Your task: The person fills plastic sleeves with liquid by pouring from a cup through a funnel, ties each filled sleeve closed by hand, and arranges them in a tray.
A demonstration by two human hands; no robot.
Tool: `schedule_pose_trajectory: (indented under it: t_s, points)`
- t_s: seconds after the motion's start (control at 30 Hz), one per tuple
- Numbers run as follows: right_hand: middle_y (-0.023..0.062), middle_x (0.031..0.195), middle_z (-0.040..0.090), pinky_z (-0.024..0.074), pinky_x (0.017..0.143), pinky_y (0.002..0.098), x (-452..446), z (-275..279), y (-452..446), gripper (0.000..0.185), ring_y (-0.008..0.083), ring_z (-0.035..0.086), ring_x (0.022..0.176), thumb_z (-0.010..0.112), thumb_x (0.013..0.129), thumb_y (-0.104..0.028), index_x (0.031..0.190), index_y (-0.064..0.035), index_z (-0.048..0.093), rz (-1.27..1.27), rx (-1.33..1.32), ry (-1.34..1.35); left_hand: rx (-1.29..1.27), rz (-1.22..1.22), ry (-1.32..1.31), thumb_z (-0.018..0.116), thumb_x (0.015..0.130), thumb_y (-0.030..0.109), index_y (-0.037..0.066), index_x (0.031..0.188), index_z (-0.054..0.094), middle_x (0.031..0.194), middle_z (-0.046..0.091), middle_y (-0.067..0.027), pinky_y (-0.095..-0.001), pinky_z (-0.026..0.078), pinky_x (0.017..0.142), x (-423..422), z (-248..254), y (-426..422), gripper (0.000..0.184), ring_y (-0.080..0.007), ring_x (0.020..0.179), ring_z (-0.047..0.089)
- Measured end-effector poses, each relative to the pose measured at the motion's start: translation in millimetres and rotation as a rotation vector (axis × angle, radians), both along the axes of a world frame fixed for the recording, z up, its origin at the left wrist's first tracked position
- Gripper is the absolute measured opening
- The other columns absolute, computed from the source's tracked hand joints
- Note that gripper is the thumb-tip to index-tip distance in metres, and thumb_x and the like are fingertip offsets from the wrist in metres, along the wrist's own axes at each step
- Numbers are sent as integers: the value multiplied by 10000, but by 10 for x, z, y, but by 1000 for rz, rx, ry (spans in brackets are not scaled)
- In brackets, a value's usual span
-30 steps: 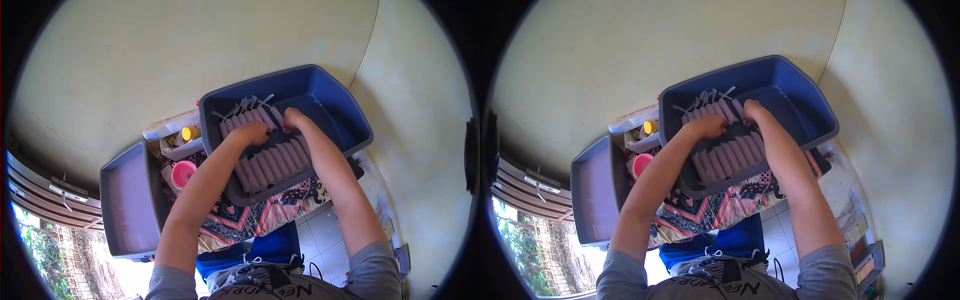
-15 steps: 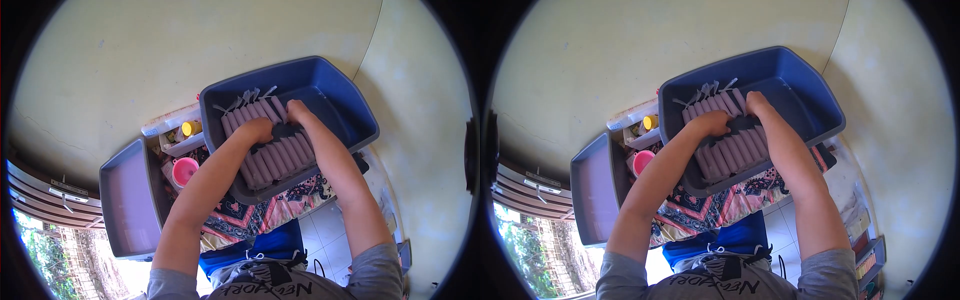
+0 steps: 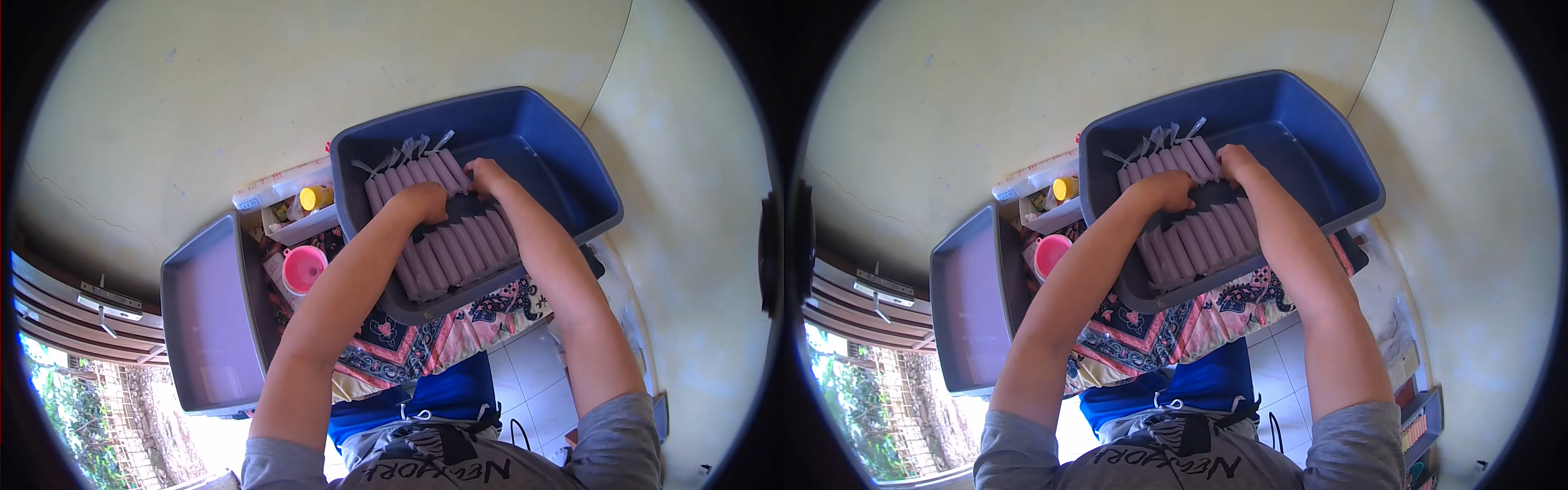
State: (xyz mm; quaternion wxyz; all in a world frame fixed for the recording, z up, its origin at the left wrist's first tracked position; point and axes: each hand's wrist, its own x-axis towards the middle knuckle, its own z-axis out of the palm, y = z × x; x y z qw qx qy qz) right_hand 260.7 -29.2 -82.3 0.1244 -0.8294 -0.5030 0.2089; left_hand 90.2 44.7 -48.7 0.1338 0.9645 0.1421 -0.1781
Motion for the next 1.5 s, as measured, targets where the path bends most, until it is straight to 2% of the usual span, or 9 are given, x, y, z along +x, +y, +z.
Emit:
schedule_pose_trajectory:
  t_s: [0.33,0.63,0.7,0.83,0.97,1.1,1.2,1.37,1.5]
  points:
    - [199,952,669,572,612,345,-54,56,18,473,262,692,708,703,769,-63,1221,-72,561,-84,-71,152,-6,-2,40,643,818,269,63,1171,616,1158,589,-165,-404,430,936,19,-20,18,410,-331,1098,554]
    - [216,933,665,570,590,363,-12,123,45,430,286,689,708,522,765,26,1192,-13,559,-177,-116,62,-11,3,-47,643,808,237,59,1135,640,1112,626,-168,-400,448,907,-12,-15,107,372,-330,1048,587]
    - [221,1088,633,519,844,397,-17,172,5,288,335,633,999,536,802,-61,1063,-9,648,-161,-71,-97,-18,14,-73,639,807,228,64,1130,645,1093,639,-170,-399,456,899,-51,89,90,362,-329,1023,602]
    - [210,1135,616,469,928,410,-118,415,-81,296,347,576,1100,535,812,-88,1075,-16,650,-168,-123,-120,58,338,-423,627,814,216,48,1015,686,925,686,-149,-381,495,818,-175,312,107,269,-293,889,653]
    - [221,1016,648,499,846,410,-107,424,-29,229,347,627,985,554,799,-109,973,-26,679,-98,-18,-61,-156,601,-974,643,815,211,27,908,702,775,695,-109,-289,498,690,-249,521,100,214,-181,726,670]
    - [205,825,661,508,748,418,-152,407,10,151,353,650,819,585,782,-156,834,-50,680,193,302,-113,-487,693,-1171,598,893,238,-20,872,679,721,679,-72,-244,453,651,-501,655,-169,271,-110,695,630]
    - [158,685,636,490,617,341,-237,517,-2,156,262,640,620,611,824,-151,866,-2,627,289,652,-95,-556,653,-1196,562,928,230,-30,875,661,736,665,-55,-221,436,709,-848,710,-415,283,-91,753,607]
    - [156,709,642,484,613,346,-604,1004,-327,105,305,629,643,577,809,-91,889,-29,604,267,819,28,-654,632,-1266,567,928,175,-30,926,641,789,659,-72,-222,436,769,-1534,734,-828,219,-101,799,601]
    - [112,652,611,455,546,277,-1082,1136,-671,80,176,576,551,604,831,-63,896,-15,606,201,955,98,-723,586,-1285,584,912,124,-33,963,633,817,660,-76,-231,453,738,-2043,586,-1056,173,-108,791,609]
